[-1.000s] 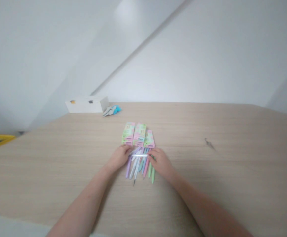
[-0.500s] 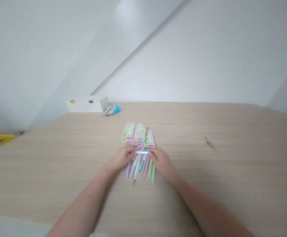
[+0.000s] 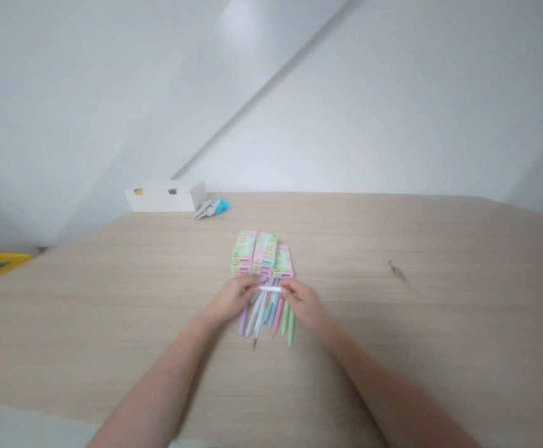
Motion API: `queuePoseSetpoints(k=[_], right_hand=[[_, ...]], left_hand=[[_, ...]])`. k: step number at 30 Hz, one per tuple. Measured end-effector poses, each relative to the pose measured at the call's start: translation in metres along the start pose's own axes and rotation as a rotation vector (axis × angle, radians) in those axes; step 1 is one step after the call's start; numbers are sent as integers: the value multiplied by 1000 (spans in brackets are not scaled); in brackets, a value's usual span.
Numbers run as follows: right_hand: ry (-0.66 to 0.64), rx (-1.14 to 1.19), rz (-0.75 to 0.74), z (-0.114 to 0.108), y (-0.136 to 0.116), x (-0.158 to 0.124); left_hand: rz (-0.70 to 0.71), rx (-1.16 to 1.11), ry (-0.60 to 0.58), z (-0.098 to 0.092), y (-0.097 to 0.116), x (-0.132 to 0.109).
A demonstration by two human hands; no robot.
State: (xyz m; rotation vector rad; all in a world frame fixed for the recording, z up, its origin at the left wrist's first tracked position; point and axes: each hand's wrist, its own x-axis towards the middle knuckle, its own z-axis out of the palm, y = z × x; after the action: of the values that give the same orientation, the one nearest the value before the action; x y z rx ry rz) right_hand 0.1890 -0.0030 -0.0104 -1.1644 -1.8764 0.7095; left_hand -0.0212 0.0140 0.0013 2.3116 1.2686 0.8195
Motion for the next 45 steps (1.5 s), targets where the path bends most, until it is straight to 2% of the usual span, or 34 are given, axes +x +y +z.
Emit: queuePoseSetpoints(k=[11, 17, 25, 31, 36, 45], right_hand=[[8, 23, -5, 1, 0, 0], [13, 12, -50, 1, 5, 0], [171, -252, 42, -3, 20, 5], [86, -428, 84, -3, 28, 5], [30, -425, 17, 0, 23, 3], [34, -373, 5, 2, 22, 2]], left_hand=[[25, 7, 8, 4, -10, 1], [50, 22, -2, 3, -7, 0], [32, 96, 45, -1, -7, 0], [11, 140, 26, -3, -6, -1], [-17, 179, -2, -2, -6, -1], [-58, 219, -32, -1, -9, 0]])
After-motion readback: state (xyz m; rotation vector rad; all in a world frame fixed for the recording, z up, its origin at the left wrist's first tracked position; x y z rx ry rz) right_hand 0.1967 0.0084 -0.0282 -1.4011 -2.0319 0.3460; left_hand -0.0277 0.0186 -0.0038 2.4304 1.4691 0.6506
